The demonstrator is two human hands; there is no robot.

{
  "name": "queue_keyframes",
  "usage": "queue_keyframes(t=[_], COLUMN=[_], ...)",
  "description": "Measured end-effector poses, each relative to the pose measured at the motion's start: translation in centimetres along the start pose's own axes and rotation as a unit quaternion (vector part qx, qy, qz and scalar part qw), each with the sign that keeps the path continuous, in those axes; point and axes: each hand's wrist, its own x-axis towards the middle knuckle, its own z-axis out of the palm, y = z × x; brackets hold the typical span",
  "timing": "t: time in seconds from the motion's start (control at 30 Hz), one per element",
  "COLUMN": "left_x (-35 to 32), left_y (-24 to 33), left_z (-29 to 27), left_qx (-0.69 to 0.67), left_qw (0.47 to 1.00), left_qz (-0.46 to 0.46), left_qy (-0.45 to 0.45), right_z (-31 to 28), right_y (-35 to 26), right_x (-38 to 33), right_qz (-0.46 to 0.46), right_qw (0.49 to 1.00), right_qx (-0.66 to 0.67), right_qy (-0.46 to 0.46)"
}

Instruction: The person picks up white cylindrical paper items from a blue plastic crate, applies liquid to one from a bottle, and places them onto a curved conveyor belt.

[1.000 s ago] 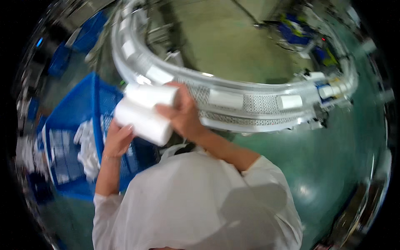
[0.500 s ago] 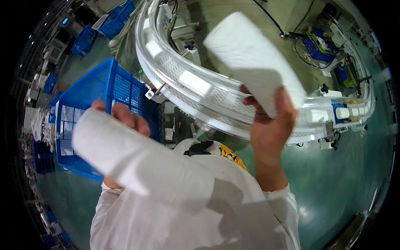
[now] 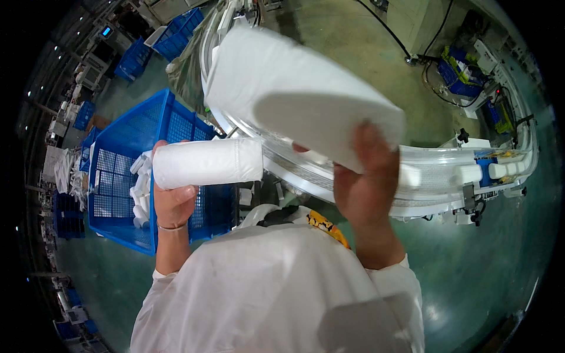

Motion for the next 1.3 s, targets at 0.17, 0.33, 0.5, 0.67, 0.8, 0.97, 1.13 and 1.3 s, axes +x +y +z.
queue_keyframes(t=[0.17,0.33,0.5,0.67,0.8,0.97,1.13,1.3], left_x=[0.6,-1.4,-1.0,0.4,1.3,6.5,6.1,1.0], left_y=[-1.5,-5.0,-4.7,-4.3,-1.5,3.7,-1.5,-16.4], left_z=[0.0,-0.9,1.6,-2.6,-8.0,-19.5,-39.0,-51.7], left_qx=[-0.085,-0.176,0.106,0.016,-0.005,0.204,0.337,0.551], left_qw=[0.987,0.967,0.979,0.977,0.979,0.972,0.869,0.675], left_qz=[-0.108,-0.166,-0.171,-0.196,-0.191,-0.053,-0.244,-0.49], left_qy=[0.078,0.085,0.019,-0.08,-0.07,0.106,0.27,-0.004], right_z=[0.5,-0.3,-2.1,-0.1,1.0,2.9,1.0,4.0], right_y=[1.9,6.1,6.8,8.5,11.7,12.9,13.1,14.3], right_x=[-1.2,-1.1,-1.9,-0.2,1.7,3.5,6.2,7.2], right_qz=[0.084,0.097,0.235,0.299,0.183,0.187,0.154,0.12], right_qw=[0.978,0.96,0.947,0.93,0.91,0.942,0.948,0.914], right_qx=[-0.169,-0.246,-0.167,-0.182,-0.303,-0.279,-0.232,-0.337], right_qy=[-0.093,-0.094,-0.143,-0.111,-0.216,-0.021,0.152,0.193])
